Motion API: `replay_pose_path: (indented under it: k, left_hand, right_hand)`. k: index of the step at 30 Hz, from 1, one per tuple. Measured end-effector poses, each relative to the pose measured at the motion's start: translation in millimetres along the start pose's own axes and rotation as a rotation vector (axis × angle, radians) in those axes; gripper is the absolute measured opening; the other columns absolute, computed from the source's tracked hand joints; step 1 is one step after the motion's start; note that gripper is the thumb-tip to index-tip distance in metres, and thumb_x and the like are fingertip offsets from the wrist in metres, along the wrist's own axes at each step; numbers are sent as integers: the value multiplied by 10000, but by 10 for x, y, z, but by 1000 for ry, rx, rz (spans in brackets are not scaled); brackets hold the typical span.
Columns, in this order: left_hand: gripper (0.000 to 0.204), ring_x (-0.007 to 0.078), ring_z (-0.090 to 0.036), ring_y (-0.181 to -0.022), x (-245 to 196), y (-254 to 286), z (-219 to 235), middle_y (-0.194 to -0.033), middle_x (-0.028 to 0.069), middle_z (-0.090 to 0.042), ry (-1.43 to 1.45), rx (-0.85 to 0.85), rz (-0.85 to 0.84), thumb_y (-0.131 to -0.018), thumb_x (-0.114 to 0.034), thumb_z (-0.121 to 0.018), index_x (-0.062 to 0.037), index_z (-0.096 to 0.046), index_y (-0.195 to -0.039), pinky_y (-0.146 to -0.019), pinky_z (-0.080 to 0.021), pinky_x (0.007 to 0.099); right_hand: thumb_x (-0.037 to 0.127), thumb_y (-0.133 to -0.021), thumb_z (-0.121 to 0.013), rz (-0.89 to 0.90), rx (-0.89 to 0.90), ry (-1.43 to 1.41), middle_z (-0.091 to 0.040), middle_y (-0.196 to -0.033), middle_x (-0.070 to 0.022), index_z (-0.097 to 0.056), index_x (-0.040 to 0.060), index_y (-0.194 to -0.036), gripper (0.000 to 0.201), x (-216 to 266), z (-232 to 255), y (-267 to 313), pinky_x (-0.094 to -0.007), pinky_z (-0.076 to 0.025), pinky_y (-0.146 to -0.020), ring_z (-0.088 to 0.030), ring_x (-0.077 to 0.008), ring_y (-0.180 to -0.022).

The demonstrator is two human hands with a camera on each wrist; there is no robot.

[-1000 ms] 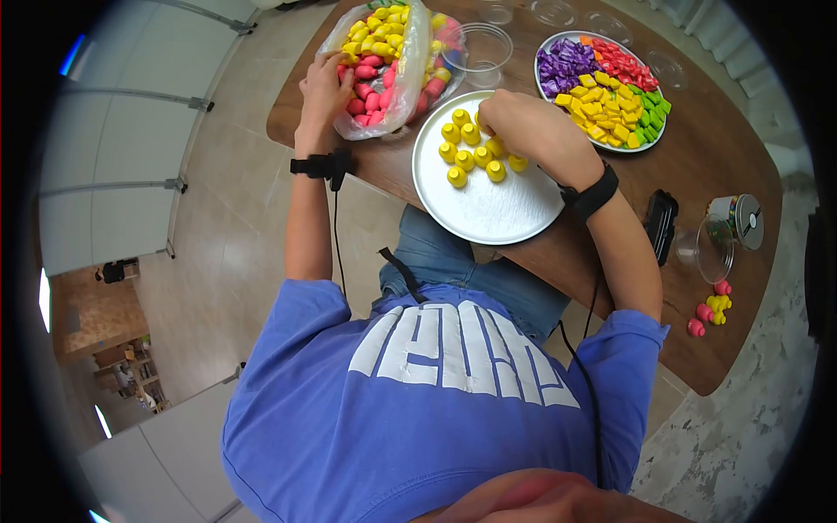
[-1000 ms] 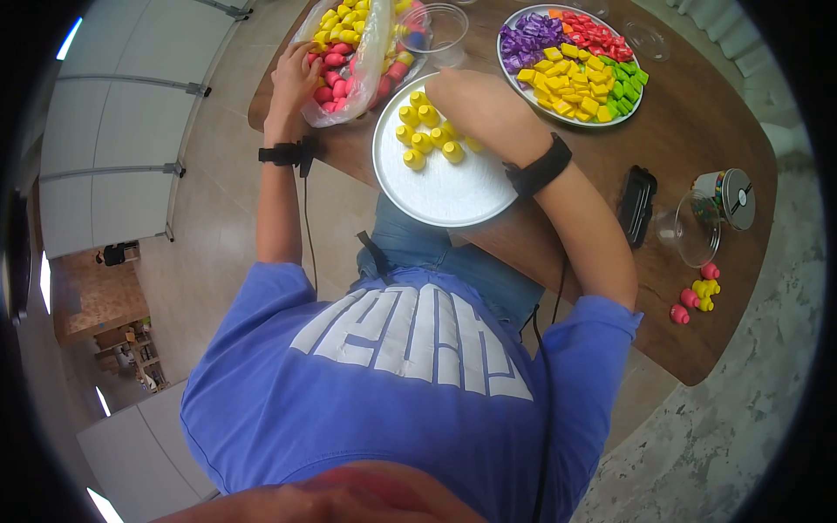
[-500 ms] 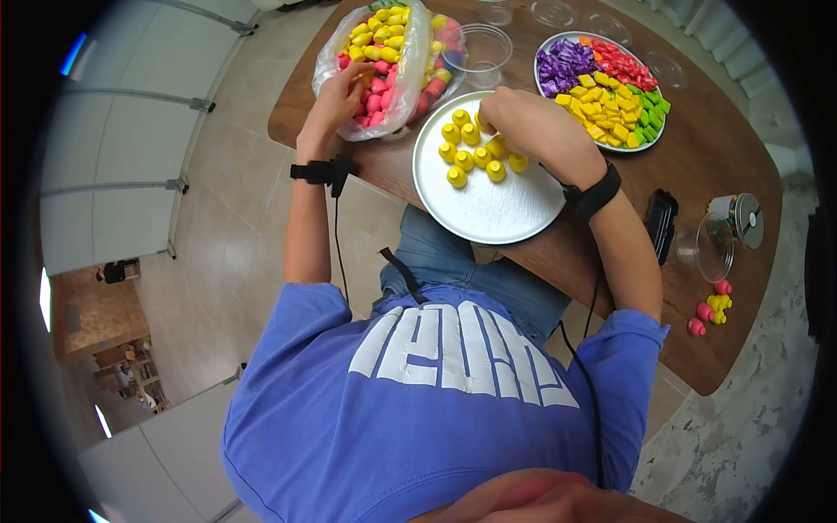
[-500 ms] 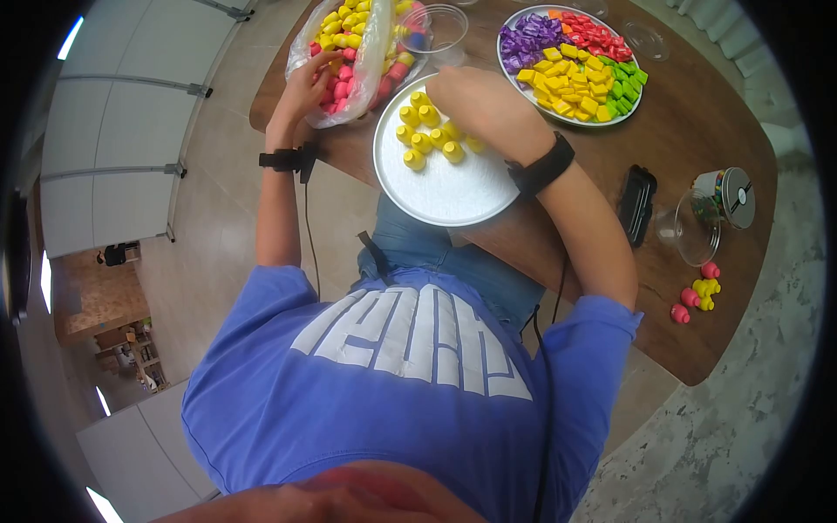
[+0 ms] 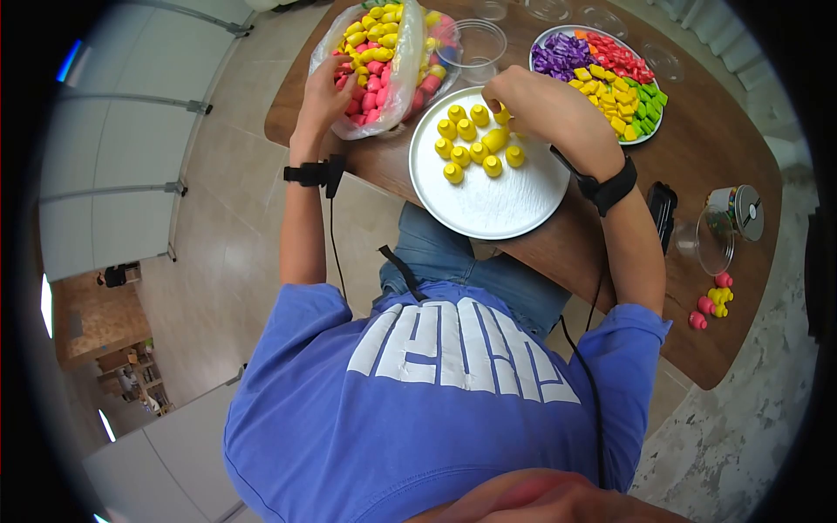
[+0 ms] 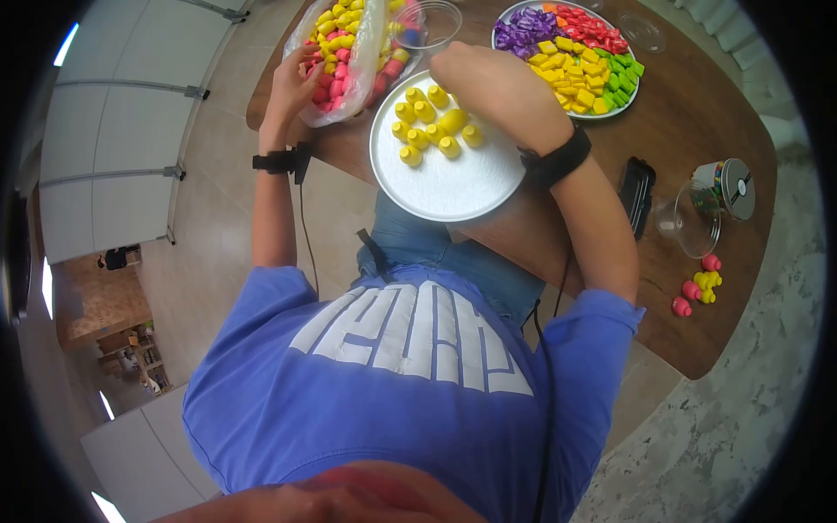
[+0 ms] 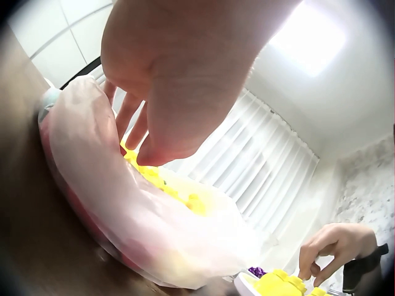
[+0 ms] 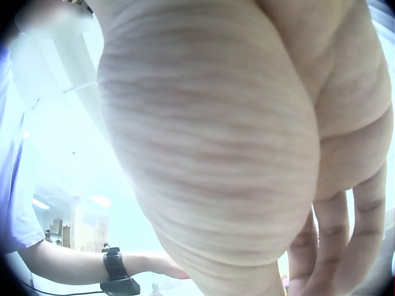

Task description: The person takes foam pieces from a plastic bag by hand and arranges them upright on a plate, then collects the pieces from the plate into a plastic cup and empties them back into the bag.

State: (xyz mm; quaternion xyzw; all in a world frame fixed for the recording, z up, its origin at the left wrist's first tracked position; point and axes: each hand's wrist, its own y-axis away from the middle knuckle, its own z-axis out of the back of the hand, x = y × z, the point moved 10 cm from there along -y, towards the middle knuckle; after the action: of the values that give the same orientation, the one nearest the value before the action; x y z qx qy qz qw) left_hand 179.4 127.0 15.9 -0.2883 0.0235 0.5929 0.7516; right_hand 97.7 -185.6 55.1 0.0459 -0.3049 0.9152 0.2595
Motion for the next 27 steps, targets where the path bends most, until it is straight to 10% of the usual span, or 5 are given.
replay_pose_path:
  k: [27]
  left_hand:
    - [318,395,-699,-969,389,-325,-406,-1023,220,-729,-124,259,203,-869,-217,-781,-9,-664,-1079,-845,-551,462]
  right_hand:
    - [76,-892,-596,-75,87,43,-632,-904,-145,-624,40,-916,52,-85,-404,30,-431,-538,-780,-665,-330,-897]
